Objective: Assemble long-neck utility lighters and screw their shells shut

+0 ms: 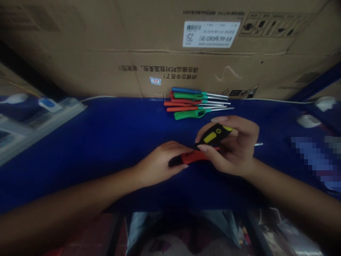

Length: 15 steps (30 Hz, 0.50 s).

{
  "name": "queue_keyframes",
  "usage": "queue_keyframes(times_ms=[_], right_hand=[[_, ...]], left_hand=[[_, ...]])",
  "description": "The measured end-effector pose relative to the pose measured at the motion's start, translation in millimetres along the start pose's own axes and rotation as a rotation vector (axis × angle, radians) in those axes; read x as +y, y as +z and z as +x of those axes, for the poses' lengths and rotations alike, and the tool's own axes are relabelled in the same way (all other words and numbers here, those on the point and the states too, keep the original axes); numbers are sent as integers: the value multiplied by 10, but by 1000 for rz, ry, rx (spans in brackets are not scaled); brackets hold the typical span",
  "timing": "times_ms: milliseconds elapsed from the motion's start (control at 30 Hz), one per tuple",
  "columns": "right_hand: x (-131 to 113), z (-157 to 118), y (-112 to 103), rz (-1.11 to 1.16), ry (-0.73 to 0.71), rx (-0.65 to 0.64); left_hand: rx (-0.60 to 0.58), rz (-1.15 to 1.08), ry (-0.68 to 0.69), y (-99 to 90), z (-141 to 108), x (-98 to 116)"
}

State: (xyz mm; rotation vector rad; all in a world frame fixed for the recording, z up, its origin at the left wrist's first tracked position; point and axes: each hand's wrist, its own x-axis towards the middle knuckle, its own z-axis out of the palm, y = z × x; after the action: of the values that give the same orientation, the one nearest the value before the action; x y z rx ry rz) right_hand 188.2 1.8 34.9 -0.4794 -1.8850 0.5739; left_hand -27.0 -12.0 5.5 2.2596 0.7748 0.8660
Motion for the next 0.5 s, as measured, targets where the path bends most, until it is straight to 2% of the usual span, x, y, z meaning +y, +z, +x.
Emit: queue_keyframes(times_ms=[167,333,433,500], right_hand=[[-23,17,-21,20,16,57],[-102,185,-158,229,300,-207],[-79,278,-216,211,351,-152],[-49,315,-237,76,278,-97]], left_hand=[[-16,12,-9,-4,2,6],[-12,9,-11,0,10,-5],[-19,11,-34,5,23,-8],[-19,12,-50,13,32,-2]])
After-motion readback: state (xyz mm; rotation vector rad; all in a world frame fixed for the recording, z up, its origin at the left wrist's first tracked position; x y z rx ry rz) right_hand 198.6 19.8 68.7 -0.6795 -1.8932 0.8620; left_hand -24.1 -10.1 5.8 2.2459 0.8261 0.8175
